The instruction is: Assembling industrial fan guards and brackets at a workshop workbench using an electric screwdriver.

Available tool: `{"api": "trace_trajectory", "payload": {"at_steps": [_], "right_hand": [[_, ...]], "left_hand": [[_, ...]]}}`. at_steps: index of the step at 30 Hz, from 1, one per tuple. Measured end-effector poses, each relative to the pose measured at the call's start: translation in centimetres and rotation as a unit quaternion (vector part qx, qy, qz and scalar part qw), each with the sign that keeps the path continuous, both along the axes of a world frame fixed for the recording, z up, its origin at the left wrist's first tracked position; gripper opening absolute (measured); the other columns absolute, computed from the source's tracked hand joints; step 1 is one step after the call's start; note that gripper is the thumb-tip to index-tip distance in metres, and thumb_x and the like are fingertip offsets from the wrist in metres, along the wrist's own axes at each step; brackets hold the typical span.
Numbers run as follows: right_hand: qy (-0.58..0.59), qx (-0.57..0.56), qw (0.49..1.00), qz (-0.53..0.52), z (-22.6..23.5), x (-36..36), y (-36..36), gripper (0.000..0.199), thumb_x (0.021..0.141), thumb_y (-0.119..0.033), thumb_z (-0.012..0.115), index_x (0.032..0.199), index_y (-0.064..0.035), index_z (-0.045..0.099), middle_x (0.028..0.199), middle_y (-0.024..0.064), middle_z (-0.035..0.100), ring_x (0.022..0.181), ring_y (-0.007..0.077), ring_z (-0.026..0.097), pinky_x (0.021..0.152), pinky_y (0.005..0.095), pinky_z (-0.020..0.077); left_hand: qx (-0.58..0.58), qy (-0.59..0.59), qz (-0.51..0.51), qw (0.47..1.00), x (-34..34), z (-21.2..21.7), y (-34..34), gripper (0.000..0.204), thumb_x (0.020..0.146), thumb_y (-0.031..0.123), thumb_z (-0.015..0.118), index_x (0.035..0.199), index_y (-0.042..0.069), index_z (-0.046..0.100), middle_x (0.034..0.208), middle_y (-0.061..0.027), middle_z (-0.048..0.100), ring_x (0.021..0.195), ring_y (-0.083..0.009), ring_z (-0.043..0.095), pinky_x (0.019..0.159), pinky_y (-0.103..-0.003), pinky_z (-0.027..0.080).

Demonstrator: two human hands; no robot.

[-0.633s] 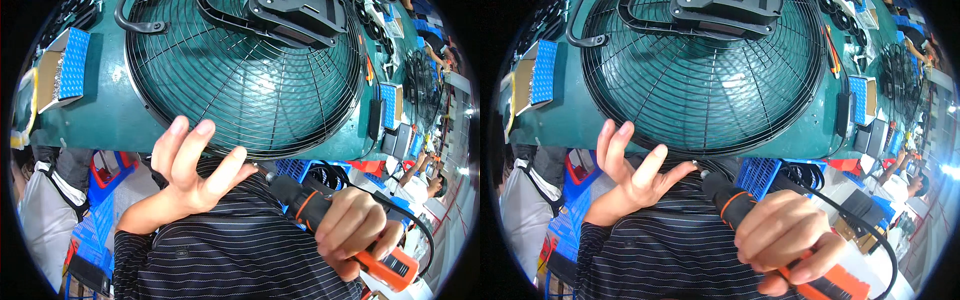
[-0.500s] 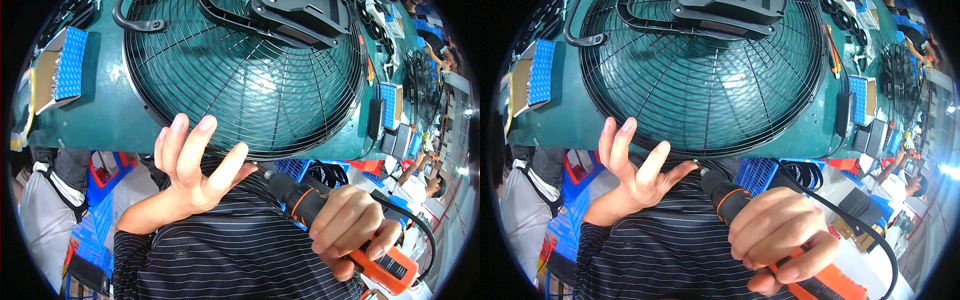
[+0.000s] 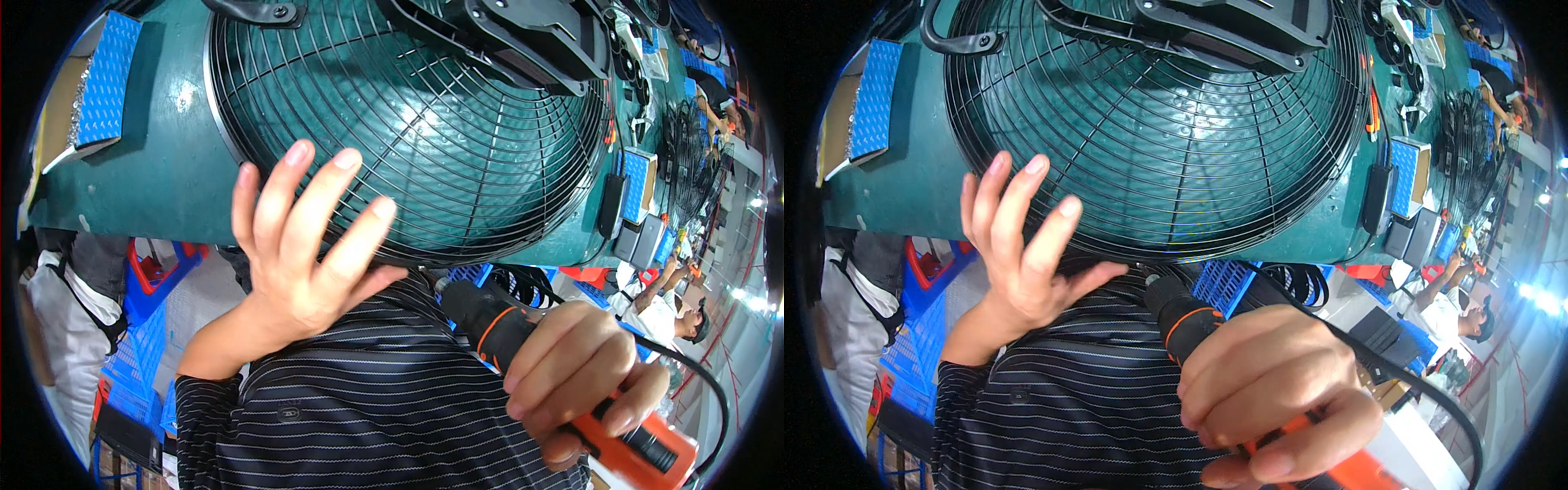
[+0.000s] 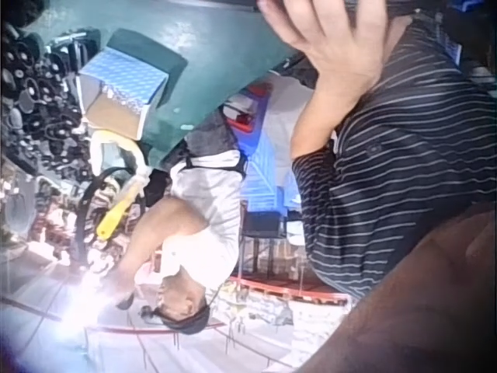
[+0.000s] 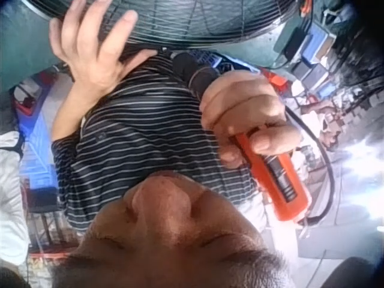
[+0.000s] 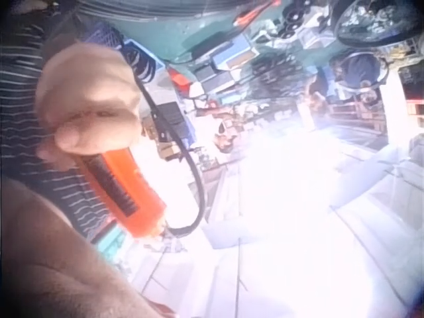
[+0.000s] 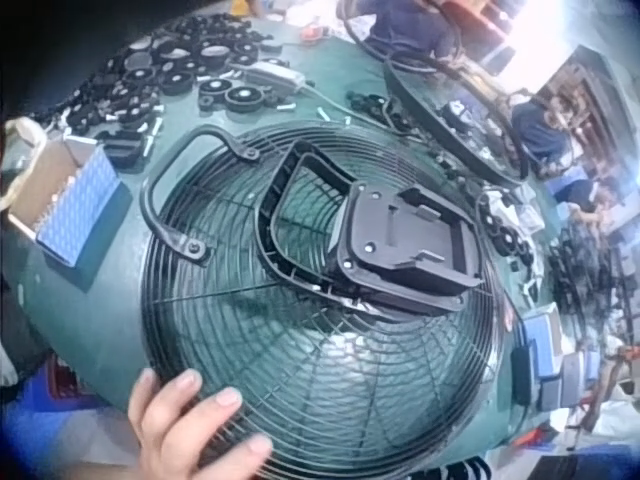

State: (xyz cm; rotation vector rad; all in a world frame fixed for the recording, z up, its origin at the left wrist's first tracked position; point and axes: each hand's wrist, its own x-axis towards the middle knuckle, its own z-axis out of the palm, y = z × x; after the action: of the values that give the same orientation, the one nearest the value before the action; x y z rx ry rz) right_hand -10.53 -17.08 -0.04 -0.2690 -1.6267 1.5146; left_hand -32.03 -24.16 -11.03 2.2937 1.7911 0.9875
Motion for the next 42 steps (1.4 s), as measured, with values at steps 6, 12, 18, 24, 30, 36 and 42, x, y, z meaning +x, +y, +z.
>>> {"api": "trace_trajectory", "payload": {"at_steps": [6, 12, 18, 24, 30, 36, 42], "right_hand": [[0.025, 0.051, 0.998, -0.013, -0.4, -1.6, -0.7, 0.042, 0.081, -0.006, 0.078, 0.113, -0.0038, 0.051, 0.071, 0.0083, 0.066, 0.057, 0.0177, 0.068, 0.052, 0.0274, 0.0572], [-0.031, 0.033, 0.999, -0.018, 0.3, -1.8, -0.5, 0.043, 0.08, -0.006, 0.078, 0.113, -0.0031, 0.051, 0.07, 0.0078, 0.066, 0.056, 0.0177, 0.067, 0.052, 0.0277, 0.0575], [-0.037, 0.062, 0.997, 0.012, 0.5, -2.6, 0.1, 0.048, 0.08, -0.005, 0.078, 0.118, -0.0035, 0.049, 0.069, 0.0064, 0.066, 0.056, 0.0171, 0.067, 0.053, 0.0266, 0.0569], [-0.119, -0.008, 0.991, 0.057, 0.8, -4.1, 3.2, 0.054, 0.083, -0.007, 0.076, 0.124, -0.007, 0.043, 0.076, 0.0058, 0.067, 0.057, 0.0158, 0.065, 0.055, 0.0279, 0.056], [-0.124, 0.031, 0.987, 0.092, 0.8, -4.9, 2.6, 0.051, 0.082, -0.004, 0.073, 0.123, -0.0065, 0.042, 0.076, 0.0045, 0.06, 0.057, 0.0148, 0.063, 0.054, 0.0268, 0.0549], [-0.063, 0.01, 0.997, 0.031, 0.5, -2.3, 0.5, 0.047, 0.077, 0.006, 0.074, 0.113, -0.0069, 0.046, 0.075, 0.0084, 0.062, 0.055, 0.0206, 0.063, 0.05, 0.0319, 0.0549], [-0.037, 0.017, 0.997, 0.072, 0.2, -2.7, 0.6, 0.046, 0.073, 0.008, 0.076, 0.107, -0.0065, 0.048, 0.071, 0.0083, 0.063, 0.053, 0.0203, 0.064, 0.049, 0.0316, 0.0542]], "left_hand": [[-0.014, -0.011, -0.036, 0.999, -1.5, 0.7, 0.4, 0.065, 0.073, 0.049, 0.079, 0.124, 0.013, 0.06, 0.137, -0.0146, 0.053, 0.129, -0.0384, 0.046, 0.109, -0.062, 0.029], [-0.01, -0.032, -0.046, 0.998, -1.4, 0.7, 0.6, 0.064, 0.066, 0.042, 0.083, 0.118, 0.013, 0.062, 0.132, -0.0121, 0.055, 0.126, -0.0358, 0.044, 0.107, -0.062, 0.032], [0.014, -0.04, -0.055, 0.998, -1.3, 0.1, 0.9, 0.062, 0.063, 0.039, 0.083, 0.115, 0.012, 0.063, 0.128, -0.012, 0.056, 0.12, -0.0332, 0.046, 0.106, -0.06, 0.034], [0.036, -0.076, -0.02, 0.996, -0.7, -0.2, 0.9, 0.056, 0.069, 0.041, 0.078, 0.114, 0.011, 0.064, 0.129, -0.0125, 0.056, 0.12, -0.0336, 0.047, 0.107, -0.059, 0.033], [0.021, -0.093, -0.022, 0.995, -0.9, 0.1, 0.9, 0.058, 0.061, 0.037, 0.078, 0.11, 0.011, 0.064, 0.129, -0.0106, 0.055, 0.124, -0.0333, 0.046, 0.108, -0.06, 0.033], [0.026, -0.109, -0.036, 0.993, -0.7, -0.3, 1.1, 0.07, 0.045, 0.032, 0.084, 0.11, 0.014, 0.062, 0.127, -0.0079, 0.054, 0.124, -0.0309, 0.047, 0.11, -0.06, 0.032], [0.022, -0.094, -0.037, 0.995, -0.6, -0.2, 0.7, 0.07, 0.046, 0.033, 0.084, 0.11, 0.015, 0.061, 0.125, -0.0078, 0.055, 0.123, -0.0307, 0.048, 0.109, -0.06, 0.032]]}}
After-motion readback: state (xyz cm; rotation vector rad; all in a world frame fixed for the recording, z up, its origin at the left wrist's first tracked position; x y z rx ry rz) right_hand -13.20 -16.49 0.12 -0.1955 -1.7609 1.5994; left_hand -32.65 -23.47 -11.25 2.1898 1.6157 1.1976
